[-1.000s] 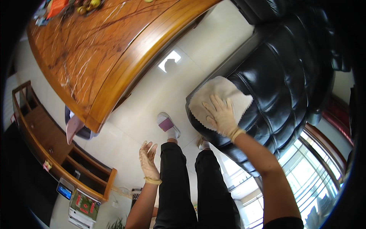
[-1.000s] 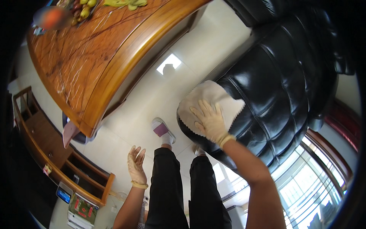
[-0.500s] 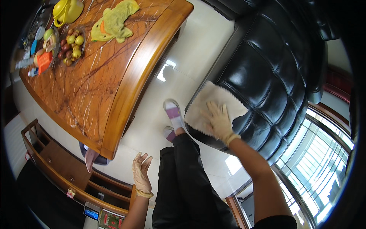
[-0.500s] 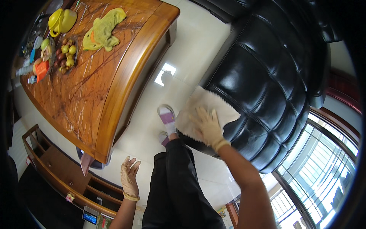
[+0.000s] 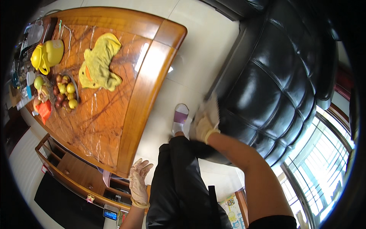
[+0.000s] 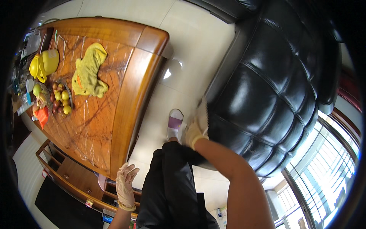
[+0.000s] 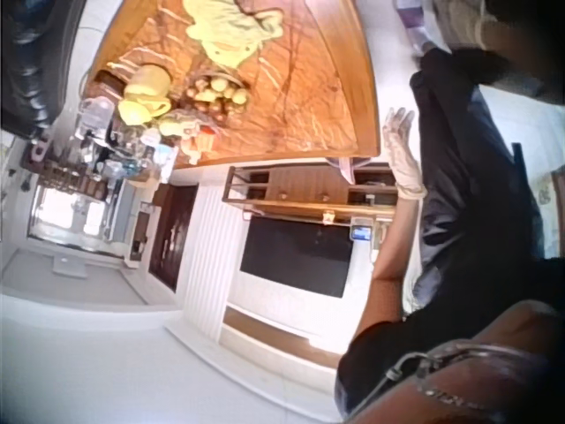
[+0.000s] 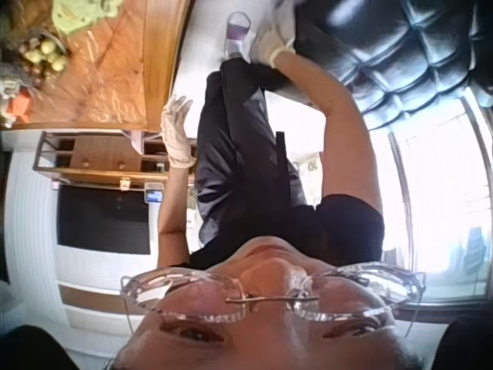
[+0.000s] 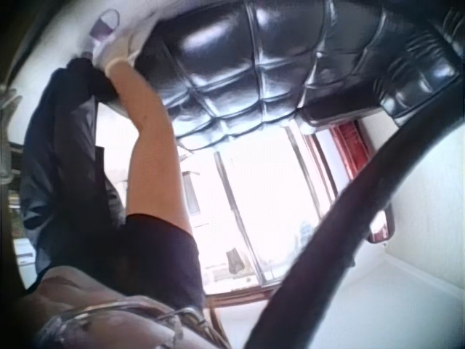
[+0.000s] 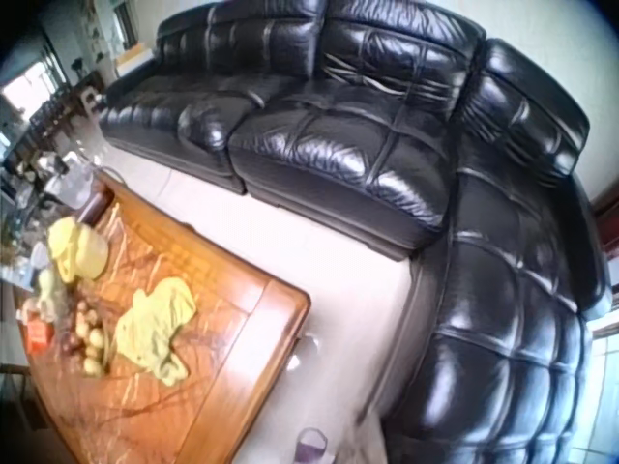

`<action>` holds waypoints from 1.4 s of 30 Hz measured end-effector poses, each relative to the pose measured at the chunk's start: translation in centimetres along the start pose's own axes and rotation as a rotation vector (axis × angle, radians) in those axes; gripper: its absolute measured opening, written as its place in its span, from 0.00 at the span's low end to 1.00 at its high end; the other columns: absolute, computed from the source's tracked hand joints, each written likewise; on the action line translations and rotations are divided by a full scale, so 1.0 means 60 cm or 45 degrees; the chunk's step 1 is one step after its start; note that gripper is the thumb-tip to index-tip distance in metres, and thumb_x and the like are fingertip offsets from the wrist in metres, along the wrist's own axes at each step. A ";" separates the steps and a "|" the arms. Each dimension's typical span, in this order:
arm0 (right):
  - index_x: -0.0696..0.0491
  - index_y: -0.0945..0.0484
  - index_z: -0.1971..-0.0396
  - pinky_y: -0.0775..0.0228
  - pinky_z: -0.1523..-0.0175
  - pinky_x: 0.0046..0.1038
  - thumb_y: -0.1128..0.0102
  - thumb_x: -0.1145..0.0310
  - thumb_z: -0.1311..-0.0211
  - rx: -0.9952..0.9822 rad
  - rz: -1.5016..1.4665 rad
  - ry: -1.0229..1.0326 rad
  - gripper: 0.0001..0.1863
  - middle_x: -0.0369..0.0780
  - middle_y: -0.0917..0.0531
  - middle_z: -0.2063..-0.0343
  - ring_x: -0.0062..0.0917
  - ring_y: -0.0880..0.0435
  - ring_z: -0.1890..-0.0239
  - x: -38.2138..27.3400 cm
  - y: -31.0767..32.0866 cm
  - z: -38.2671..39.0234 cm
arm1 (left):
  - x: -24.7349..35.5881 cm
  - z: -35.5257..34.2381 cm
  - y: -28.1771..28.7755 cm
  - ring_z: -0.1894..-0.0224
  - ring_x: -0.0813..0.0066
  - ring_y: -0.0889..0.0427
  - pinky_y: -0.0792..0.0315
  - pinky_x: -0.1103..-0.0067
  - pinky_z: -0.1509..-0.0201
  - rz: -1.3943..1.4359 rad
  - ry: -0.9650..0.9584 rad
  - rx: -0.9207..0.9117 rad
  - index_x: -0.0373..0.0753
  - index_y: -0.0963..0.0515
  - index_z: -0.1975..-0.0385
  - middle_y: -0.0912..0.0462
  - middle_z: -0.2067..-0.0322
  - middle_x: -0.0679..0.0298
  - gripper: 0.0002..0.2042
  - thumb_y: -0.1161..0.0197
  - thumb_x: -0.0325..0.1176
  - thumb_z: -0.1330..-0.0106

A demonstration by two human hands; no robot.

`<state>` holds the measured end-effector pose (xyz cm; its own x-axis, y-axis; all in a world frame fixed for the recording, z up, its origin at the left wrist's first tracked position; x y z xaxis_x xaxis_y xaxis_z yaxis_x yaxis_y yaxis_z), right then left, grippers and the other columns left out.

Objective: The person applies a cleaning solution from a bottle onto a cloth and wipes the surface of a black leather sofa. They systematically clean the seat cushions, backrest, and armrests using circular and linear motions.

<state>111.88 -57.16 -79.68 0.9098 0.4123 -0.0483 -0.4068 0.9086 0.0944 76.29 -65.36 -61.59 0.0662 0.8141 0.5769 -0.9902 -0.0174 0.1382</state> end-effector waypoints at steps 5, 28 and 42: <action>0.46 0.26 0.34 0.36 0.32 0.38 0.52 0.46 0.28 0.156 -0.316 0.346 0.29 0.41 0.23 0.35 0.26 0.29 0.31 -0.013 -0.064 -0.106 | 0.070 -0.025 -0.046 0.45 0.59 0.16 0.27 0.67 0.34 -0.028 -0.035 -0.091 0.28 0.31 0.35 0.18 0.46 0.48 0.29 0.57 0.52 0.17; 0.47 0.32 0.27 0.63 0.18 0.49 0.43 0.60 0.33 1.489 -0.781 -0.717 0.33 0.48 0.36 0.27 0.44 0.42 0.23 0.307 -0.080 0.075 | 0.206 -0.095 -0.172 0.40 0.57 0.20 0.30 0.64 0.31 -0.290 0.097 -0.515 0.31 0.31 0.33 0.22 0.41 0.51 0.31 0.53 0.54 0.19; 0.44 0.34 0.26 0.59 0.21 0.52 0.38 0.57 0.34 1.788 -1.027 -1.191 0.36 0.50 0.36 0.27 0.47 0.44 0.24 0.615 -0.074 0.138 | 0.351 -0.132 -0.358 0.38 0.53 0.21 0.34 0.59 0.28 -0.458 -0.027 -0.721 0.31 0.35 0.30 0.23 0.40 0.46 0.32 0.54 0.54 0.19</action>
<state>147.93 -46.51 -73.67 0.7660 -0.6411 -0.0476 0.0033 -0.0701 0.9975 97.99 -43.22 -58.79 0.4010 0.7007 0.5901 -0.8171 0.5649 -0.1155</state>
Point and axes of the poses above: each hand's wrist, its own z-axis away from the middle knuckle, its own y-axis out of the back of the hand, x = y × z, the point moved 8 cm from there along -z, towards the middle knuckle
